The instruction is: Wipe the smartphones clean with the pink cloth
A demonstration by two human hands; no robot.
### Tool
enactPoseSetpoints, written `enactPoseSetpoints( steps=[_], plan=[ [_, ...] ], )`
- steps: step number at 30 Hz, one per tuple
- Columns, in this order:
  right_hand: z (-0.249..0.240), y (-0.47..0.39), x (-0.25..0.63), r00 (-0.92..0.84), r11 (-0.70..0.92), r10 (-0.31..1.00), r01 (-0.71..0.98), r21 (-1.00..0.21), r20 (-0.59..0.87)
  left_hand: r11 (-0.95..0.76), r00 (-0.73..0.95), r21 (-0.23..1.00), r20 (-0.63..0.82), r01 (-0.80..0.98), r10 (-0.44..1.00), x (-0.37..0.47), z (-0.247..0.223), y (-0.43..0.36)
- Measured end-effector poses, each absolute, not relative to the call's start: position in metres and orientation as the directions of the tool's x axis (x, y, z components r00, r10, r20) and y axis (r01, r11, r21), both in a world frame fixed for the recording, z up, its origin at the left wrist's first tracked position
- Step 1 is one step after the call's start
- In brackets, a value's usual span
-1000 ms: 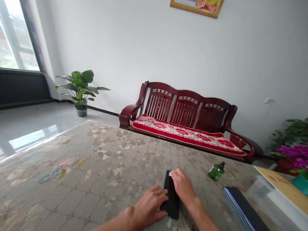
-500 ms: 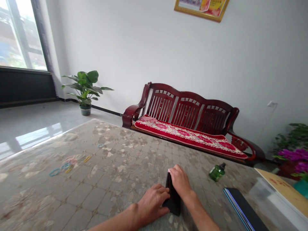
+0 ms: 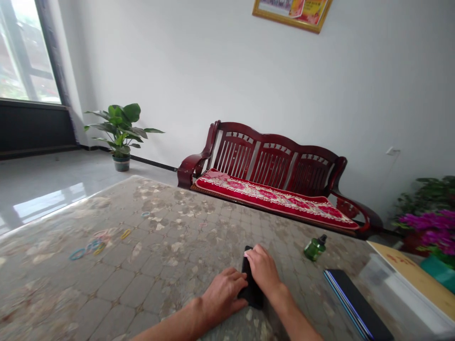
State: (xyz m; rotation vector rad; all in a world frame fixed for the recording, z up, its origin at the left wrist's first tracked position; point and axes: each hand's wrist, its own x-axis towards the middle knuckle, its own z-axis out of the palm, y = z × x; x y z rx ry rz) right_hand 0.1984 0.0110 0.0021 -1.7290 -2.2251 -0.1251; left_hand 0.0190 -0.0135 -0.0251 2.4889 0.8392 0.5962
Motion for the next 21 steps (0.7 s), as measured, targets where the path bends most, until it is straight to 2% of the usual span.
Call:
enactPoseSetpoints(
  steps=[5, 12, 18, 21],
  plan=[
    [0.006, 0.024, 0.200, -0.133, 0.180, 0.951, 0.973, -0.148, 0.280, -0.712, 0.713, 0.524, 0.252, 0.468, 0.655, 0.018, -0.024, -0.015],
    [-0.002, -0.014, 0.207, -0.242, 0.292, 0.934, 0.941, -0.174, 0.263, -0.727, 0.701, 0.516, 0.297, 0.454, 0.649, 0.018, -0.029, -0.016],
    [0.010, 0.019, 0.222, -0.090, 0.125, 0.973, 0.980, -0.158, 0.211, -0.734, 0.696, 0.506, 0.313, 0.454, 0.646, 0.018, -0.032, -0.014],
    [0.012, 0.022, 0.222, -0.068, 0.098, 0.980, 0.983, -0.157, 0.185, -0.741, 0.691, 0.504, 0.334, 0.444, 0.641, 0.018, -0.035, -0.014]
  ],
)
